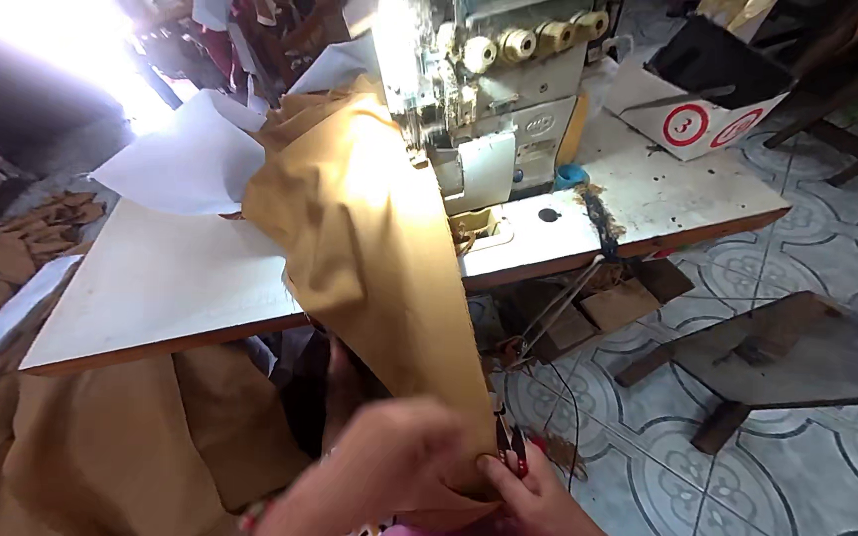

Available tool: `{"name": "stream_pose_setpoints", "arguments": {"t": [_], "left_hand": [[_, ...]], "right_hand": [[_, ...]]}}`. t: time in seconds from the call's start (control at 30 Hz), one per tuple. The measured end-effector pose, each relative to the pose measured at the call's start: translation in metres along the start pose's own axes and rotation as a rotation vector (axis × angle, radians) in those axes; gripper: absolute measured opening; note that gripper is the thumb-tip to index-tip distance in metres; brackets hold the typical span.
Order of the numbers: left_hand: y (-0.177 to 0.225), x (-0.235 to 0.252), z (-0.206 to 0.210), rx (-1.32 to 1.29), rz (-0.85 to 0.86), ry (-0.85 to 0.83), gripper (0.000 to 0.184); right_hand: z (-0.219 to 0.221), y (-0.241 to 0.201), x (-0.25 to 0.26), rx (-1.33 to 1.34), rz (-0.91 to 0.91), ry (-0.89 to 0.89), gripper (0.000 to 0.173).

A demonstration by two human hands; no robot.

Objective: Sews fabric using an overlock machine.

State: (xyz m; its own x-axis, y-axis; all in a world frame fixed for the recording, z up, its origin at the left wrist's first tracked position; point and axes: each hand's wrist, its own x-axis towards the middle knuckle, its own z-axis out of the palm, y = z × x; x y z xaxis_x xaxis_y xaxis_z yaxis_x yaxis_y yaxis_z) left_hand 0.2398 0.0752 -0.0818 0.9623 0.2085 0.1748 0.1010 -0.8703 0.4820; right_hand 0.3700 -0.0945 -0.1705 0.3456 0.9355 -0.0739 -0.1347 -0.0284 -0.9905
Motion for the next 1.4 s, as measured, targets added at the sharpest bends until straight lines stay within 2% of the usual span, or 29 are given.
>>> {"name": "stream_pose_setpoints", "arguments": {"t": [0.07, 0.13, 0.2, 0.27, 0.4, 0.43, 0.53, 0.67, 0.77, 0.97, 1.03, 1.13, 1.17, 1.2, 1.3, 1.33, 1.4], "left_hand": [[-0.029, 0.053, -0.052, 0.306, -0.088, 0.168, 0.030], [-0.057, 0.098, -0.099, 0.475, -0.240, 0.170, 0.042], [-0.082, 0.135, -0.133, 0.488, -0.414, 0.084, 0.050], [-0.101, 0.168, -0.156, 0.456, -0.575, -0.064, 0.069], [-0.138, 0.203, -0.170, 0.476, -0.655, -0.194, 0.114], [-0.145, 0.211, -0.174, 0.450, -0.668, -0.213, 0.118], [-0.156, 0.233, -0.183, 0.380, -0.676, -0.235, 0.110], [-0.174, 0.260, -0.190, 0.476, -0.772, -0.278, 0.099], [-0.188, 0.274, -0.191, 0.501, -0.838, -0.238, 0.096], [-0.197, 0.268, -0.178, 0.374, -0.804, 0.084, 0.087], [-0.195, 0.253, -0.181, 0.328, -0.744, 0.091, 0.084], [-0.185, 0.214, -0.197, 0.106, -0.559, -0.088, 0.075], [-0.178, 0.199, -0.204, 0.093, -0.504, -0.081, 0.071], [-0.176, 0.185, -0.213, 0.164, -0.455, -0.013, 0.066], [-0.150, 0.136, -0.219, 0.586, -0.308, 0.335, 0.046], [-0.137, 0.122, -0.210, 0.651, -0.243, 0.393, 0.040], [-0.109, 0.097, -0.159, 0.532, -0.098, 0.358, 0.037]], "right_hand": [[0.001, -0.004, 0.014, 0.027, 0.034, 0.030, 0.017], [0.000, -0.007, 0.033, 0.010, 0.032, 0.042, 0.018], [-0.002, -0.010, 0.053, -0.010, 0.022, 0.073, 0.017], [-0.005, -0.013, 0.072, -0.027, 0.011, 0.124, 0.016], [-0.009, -0.021, 0.108, -0.046, -0.027, 0.183, 0.015], [-0.009, -0.024, 0.116, -0.043, -0.026, 0.185, 0.015], [-0.010, -0.032, 0.138, -0.073, -0.021, 0.183, 0.015], [-0.008, -0.048, 0.163, -0.070, -0.020, 0.217, 0.015], [-0.007, -0.067, 0.180, -0.114, -0.072, 0.231, 0.016], [-0.003, -0.090, 0.205, 0.040, -0.069, 0.226, 0.017], [-0.003, -0.095, 0.210, 0.080, -0.032, 0.211, 0.016], [-0.006, -0.095, 0.206, 0.176, -0.027, 0.151, 0.013], [-0.007, -0.091, 0.201, 0.210, -0.040, 0.121, 0.011], [-0.006, -0.086, 0.195, 0.241, -0.051, 0.090, 0.010], [0.003, -0.065, 0.158, 0.268, -0.016, 0.047, 0.005], [0.006, -0.058, 0.142, 0.275, 0.012, 0.039, 0.005], [0.013, -0.040, 0.113, 0.325, 0.065, 0.024, 0.006]]}}
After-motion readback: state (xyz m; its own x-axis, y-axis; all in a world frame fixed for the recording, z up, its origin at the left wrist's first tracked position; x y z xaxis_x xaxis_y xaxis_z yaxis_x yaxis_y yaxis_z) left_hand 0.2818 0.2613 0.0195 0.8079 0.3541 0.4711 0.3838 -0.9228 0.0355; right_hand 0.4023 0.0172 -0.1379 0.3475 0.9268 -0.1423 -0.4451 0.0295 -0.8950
